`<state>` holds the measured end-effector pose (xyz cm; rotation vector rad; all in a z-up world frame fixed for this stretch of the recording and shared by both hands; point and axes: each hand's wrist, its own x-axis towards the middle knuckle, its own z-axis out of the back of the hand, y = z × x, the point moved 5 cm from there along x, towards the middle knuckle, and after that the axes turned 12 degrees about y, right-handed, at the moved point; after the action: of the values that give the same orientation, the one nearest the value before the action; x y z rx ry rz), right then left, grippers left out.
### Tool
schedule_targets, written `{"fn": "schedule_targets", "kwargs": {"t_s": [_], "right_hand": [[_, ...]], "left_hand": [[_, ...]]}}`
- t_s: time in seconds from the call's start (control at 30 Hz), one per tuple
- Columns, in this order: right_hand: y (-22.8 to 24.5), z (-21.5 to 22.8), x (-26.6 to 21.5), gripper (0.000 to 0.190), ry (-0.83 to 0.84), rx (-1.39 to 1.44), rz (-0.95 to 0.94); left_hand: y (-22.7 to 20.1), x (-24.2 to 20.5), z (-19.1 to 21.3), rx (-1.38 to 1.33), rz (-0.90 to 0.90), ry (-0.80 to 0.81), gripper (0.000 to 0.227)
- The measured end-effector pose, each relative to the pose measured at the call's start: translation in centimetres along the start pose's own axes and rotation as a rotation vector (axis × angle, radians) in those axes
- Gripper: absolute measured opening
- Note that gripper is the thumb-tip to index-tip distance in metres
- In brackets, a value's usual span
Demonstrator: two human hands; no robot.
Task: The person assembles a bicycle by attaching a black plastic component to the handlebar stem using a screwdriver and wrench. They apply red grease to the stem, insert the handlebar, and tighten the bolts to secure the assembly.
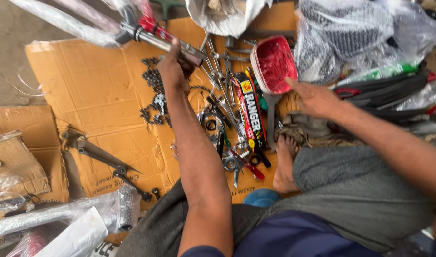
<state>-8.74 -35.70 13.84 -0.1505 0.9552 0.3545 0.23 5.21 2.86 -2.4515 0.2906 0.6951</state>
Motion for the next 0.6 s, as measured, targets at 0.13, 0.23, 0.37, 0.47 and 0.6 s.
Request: {"fn": "schedule_targets", "kwargs": {"t_s": [0.13,0.23,0.37,0.47,0.6], "right_hand": [[3.2,-1.7,0.2,0.094,0.12,0.283,-0.151],[5.2,-1.3,-2.7,0.076,0.057,0.247,-0.026],[3.0,2.1,-2.0,0.082,0.165,0.058,-0.118],[-0.6,7.1,0.9,0.084,-0.031,-0.163,-0.175],[-1.8,10.9,5.3,0.079,-0.167,-0.552,-0.146]], "left_hand": [[-0.2,0.6,-1.3,0.023,-0.012,-0.06,0.03],[-0.6,-0.2,-1.7,0.049,-0.029,-0.053,0.03],[-1.1,-0.3,-2.0,0.11,-0.015,-0.109,0.031],[-1.4,-0.6,-2.2,0.12,-0.068,0.007,0.035],[-0.8,-0.8,-1.4,0.075,-0.016,-0.12,0.029]]}}
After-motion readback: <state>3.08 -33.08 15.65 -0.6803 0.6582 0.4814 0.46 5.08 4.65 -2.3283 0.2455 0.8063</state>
